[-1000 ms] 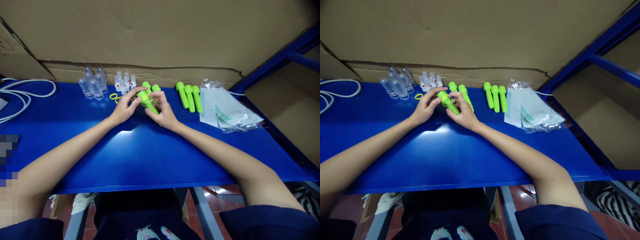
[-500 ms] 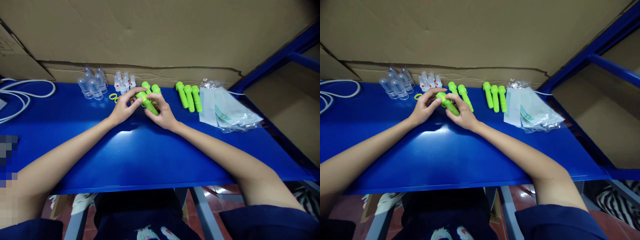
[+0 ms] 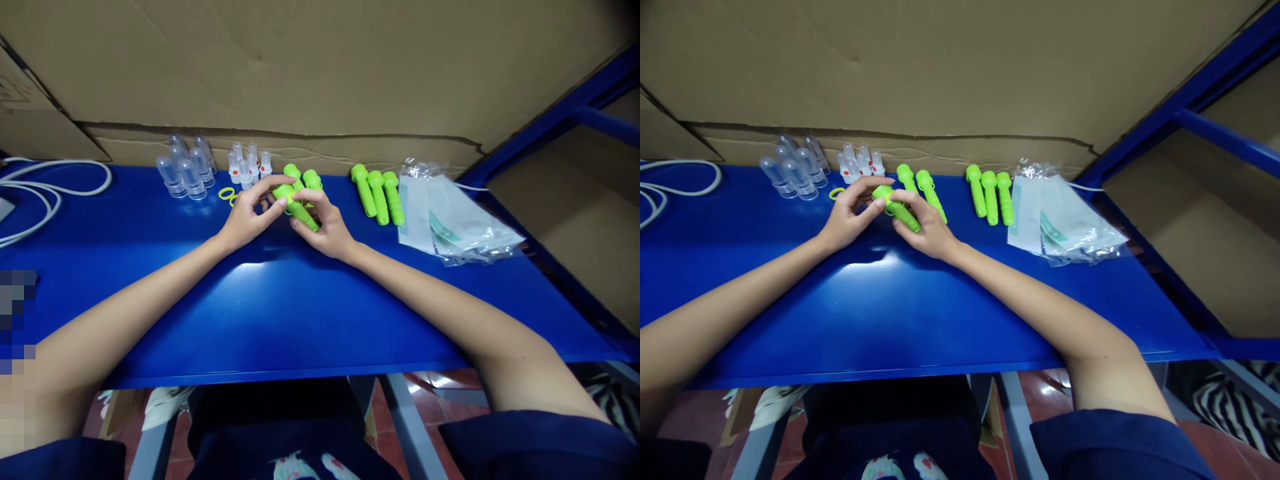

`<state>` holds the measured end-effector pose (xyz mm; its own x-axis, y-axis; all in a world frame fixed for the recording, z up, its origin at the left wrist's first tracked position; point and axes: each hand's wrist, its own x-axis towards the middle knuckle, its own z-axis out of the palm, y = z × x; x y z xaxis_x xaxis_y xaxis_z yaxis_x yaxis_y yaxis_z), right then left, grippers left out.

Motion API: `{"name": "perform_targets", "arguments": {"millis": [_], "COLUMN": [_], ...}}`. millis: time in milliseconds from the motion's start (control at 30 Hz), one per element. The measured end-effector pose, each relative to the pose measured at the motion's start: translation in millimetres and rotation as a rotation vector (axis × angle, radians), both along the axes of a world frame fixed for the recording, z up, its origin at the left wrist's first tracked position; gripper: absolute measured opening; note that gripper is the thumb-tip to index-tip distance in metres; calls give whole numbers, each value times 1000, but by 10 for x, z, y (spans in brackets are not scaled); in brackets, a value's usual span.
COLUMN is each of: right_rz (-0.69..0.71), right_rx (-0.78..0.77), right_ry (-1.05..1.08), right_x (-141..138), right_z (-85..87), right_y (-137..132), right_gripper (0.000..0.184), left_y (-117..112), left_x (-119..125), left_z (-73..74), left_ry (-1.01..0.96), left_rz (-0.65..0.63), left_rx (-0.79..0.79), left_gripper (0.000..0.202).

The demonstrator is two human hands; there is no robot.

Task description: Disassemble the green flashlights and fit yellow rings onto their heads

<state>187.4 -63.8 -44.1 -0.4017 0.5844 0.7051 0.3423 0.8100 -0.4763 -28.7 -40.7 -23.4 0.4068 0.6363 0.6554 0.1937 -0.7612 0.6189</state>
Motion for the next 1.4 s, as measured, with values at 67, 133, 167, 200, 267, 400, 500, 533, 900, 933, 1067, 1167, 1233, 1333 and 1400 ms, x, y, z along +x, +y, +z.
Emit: {"name": "perform_targets", "arguments": {"millis": [67, 133, 167, 200, 267, 400, 500, 533, 900, 933, 1067, 1167, 1233, 1333, 1400], "right_rz": [5, 12, 15, 17, 25, 47, 63, 65, 17, 10, -6, 14, 20, 12, 24], "right_rx": [-4, 2, 5, 6, 19, 71, 33, 10, -111, -107, -64, -37, -35, -71, -97], "right_ry": [-23, -39, -46, -51, -57, -3, 58, 68, 56, 56, 23, 10, 10, -1, -1], "right_x": [2, 5, 8, 10, 13, 2, -17, -22, -5, -3, -11, -27, -34, -27, -12], "right_z": [6, 16, 22, 27, 29, -23, -80, -91, -27, -36, -47, -19, 3, 26, 35], "right_y": [2, 6, 9, 12, 17, 28, 35, 34, -10, -7, -9, -26, -36, -37, -31], "right_gripper": [34, 33, 33, 32, 31, 35, 45, 48, 51, 52, 51, 50, 50, 53, 56], "left_y": [-8, -11, -9, -6, 7, 38, 53, 55, -2, -5, -12, -15, -13, -8, -2], "left_x": [-4, -7, -7, -7, -4, 4, 8, 9, 16, 17, 19, 22, 23, 19, 17], "left_z": [8, 10, 7, 3, -9, -25, -32, -35, -36, -33, -17, -19, -28, -36, -27], "left_ry": [2, 4, 4, 4, -3, -45, -65, -64, 21, 25, -2, -23, -21, -18, -13], "left_rz": [3, 5, 4, 3, -4, -69, -108, -105, -32, -39, -54, -37, -27, -24, -23], "left_rx": [-3, -9, -11, -15, -21, -36, -36, -37, 8, 9, -26, -47, -52, -35, -19], "left_gripper": [55, 55, 55, 55, 54, 54, 53, 53, 62, 63, 60, 59, 59, 61, 66]}}
